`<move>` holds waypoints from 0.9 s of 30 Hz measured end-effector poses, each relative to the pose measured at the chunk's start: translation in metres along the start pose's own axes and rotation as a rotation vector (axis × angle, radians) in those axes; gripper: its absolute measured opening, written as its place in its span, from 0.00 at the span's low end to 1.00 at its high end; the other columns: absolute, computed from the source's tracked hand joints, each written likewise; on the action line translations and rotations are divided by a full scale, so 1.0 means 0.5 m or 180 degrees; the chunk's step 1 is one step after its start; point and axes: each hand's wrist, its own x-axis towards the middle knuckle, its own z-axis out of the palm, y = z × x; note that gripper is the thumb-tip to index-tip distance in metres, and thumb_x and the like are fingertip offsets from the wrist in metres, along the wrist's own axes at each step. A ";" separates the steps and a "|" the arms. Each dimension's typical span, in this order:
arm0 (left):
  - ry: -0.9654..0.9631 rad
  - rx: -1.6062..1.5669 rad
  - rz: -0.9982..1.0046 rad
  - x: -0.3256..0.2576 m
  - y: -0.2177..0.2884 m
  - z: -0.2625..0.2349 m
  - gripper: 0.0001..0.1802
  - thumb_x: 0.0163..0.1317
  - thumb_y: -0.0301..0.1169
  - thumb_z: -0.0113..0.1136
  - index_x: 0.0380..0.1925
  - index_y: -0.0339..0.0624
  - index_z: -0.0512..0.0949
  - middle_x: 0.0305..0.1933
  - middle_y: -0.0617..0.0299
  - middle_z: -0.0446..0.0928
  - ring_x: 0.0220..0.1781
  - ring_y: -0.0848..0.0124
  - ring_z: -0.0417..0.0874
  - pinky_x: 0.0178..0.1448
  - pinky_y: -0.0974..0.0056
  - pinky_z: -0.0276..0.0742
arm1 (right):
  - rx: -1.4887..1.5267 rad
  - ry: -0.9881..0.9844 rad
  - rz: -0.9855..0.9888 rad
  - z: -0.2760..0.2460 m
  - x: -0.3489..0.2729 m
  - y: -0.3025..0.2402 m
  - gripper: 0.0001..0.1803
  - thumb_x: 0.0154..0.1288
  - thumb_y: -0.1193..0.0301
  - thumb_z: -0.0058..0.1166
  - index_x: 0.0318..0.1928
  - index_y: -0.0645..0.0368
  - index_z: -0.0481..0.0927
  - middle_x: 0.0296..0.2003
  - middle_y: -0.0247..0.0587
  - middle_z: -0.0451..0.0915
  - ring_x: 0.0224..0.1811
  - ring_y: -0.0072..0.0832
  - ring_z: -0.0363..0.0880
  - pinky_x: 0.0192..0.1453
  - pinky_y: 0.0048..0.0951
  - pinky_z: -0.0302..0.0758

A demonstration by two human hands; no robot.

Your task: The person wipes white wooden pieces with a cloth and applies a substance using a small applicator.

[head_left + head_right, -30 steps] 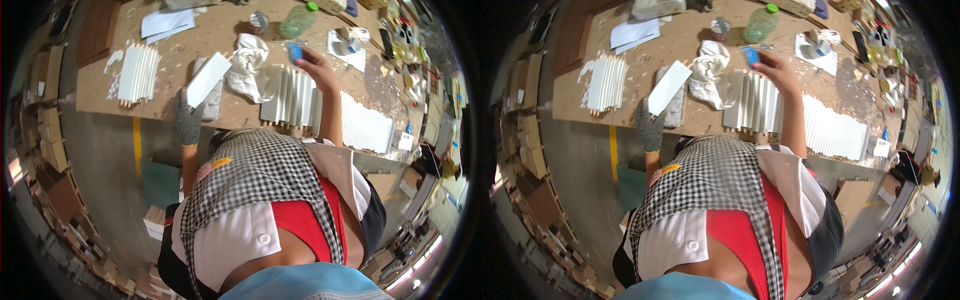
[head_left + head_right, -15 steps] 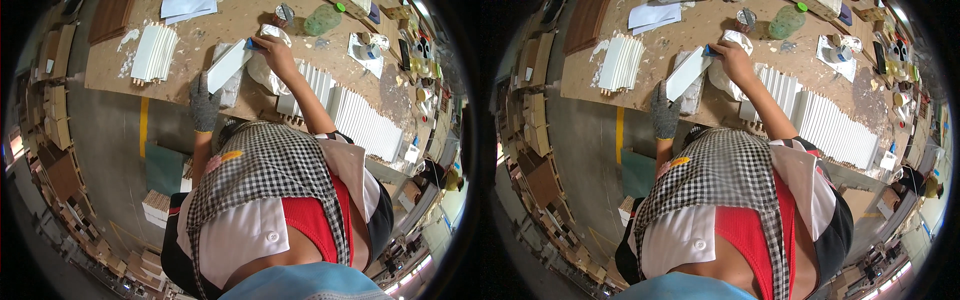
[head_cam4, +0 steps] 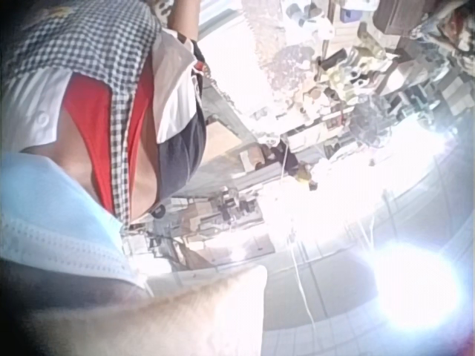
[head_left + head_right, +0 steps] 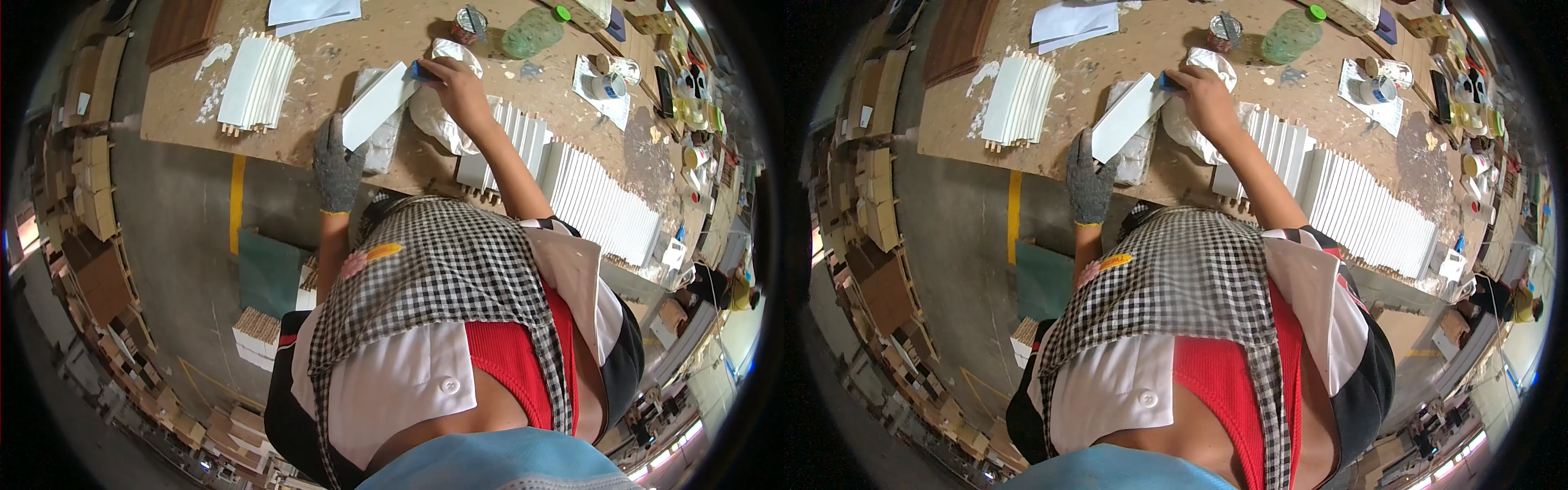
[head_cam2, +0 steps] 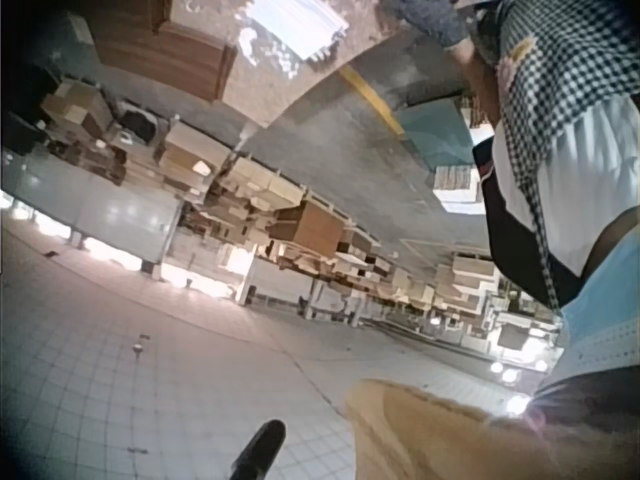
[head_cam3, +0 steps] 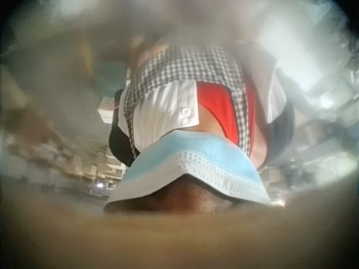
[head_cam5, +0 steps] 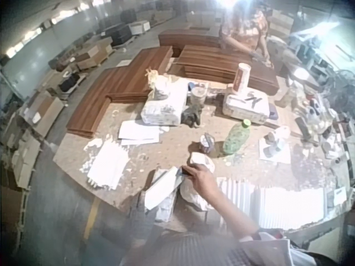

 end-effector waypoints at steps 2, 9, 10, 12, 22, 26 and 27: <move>-0.0027 0.0020 -0.0136 -0.006 -0.007 -0.007 0.40 0.61 0.40 0.69 0.69 0.36 0.64 0.67 0.38 0.68 0.67 0.44 0.70 0.70 0.47 0.66 | 0.0321 0.0034 0.0280 -0.009 0.002 -0.003 0.23 0.63 0.74 0.63 0.59 0.54 0.81 0.51 0.47 0.82 0.49 0.46 0.82 0.51 0.39 0.79; -0.0304 -0.0104 -0.0483 -0.003 -0.014 -0.018 0.44 0.57 0.38 0.75 0.69 0.32 0.64 0.65 0.37 0.66 0.66 0.46 0.73 0.68 0.50 0.72 | 0.2227 -0.0152 0.1386 0.048 -0.066 0.057 0.23 0.69 0.70 0.61 0.63 0.61 0.76 0.50 0.48 0.81 0.51 0.29 0.81 0.54 0.31 0.79; -0.0228 -0.0021 -0.0428 -0.002 -0.012 -0.020 0.45 0.56 0.39 0.76 0.69 0.32 0.64 0.66 0.37 0.66 0.67 0.47 0.72 0.68 0.49 0.71 | 0.2150 0.0237 0.1573 0.052 -0.064 0.069 0.24 0.69 0.70 0.61 0.63 0.61 0.75 0.50 0.48 0.81 0.49 0.29 0.81 0.52 0.31 0.79; -0.0358 -0.0162 -0.0593 -0.003 -0.010 -0.027 0.47 0.55 0.40 0.77 0.69 0.33 0.63 0.66 0.38 0.66 0.68 0.47 0.70 0.69 0.49 0.70 | 0.1497 0.0363 0.1403 0.045 -0.067 0.077 0.25 0.66 0.73 0.62 0.64 0.58 0.75 0.46 0.46 0.80 0.42 0.30 0.81 0.47 0.30 0.79; -0.0229 -0.0502 -0.0595 -0.038 -0.082 -0.066 0.54 0.50 0.41 0.80 0.72 0.35 0.59 0.73 0.37 0.62 0.72 0.47 0.67 0.73 0.49 0.65 | 0.0240 0.0535 0.0469 0.074 -0.041 0.022 0.26 0.60 0.75 0.62 0.61 0.53 0.76 0.46 0.47 0.77 0.39 0.41 0.81 0.41 0.38 0.79; -0.0601 -0.0669 -0.0743 -0.021 -0.060 -0.055 0.57 0.47 0.42 0.81 0.73 0.36 0.59 0.73 0.37 0.60 0.73 0.45 0.65 0.74 0.47 0.64 | 0.0698 0.0599 0.0796 0.062 -0.044 0.039 0.27 0.63 0.71 0.64 0.63 0.51 0.76 0.47 0.46 0.76 0.38 0.33 0.84 0.41 0.33 0.81; -0.0472 -0.0861 -0.0375 -0.024 -0.073 -0.027 0.57 0.46 0.41 0.81 0.72 0.35 0.59 0.72 0.37 0.62 0.71 0.44 0.68 0.73 0.47 0.64 | 0.0844 0.0622 0.0745 0.060 -0.043 0.032 0.27 0.63 0.72 0.64 0.63 0.52 0.76 0.48 0.46 0.76 0.41 0.32 0.84 0.42 0.32 0.82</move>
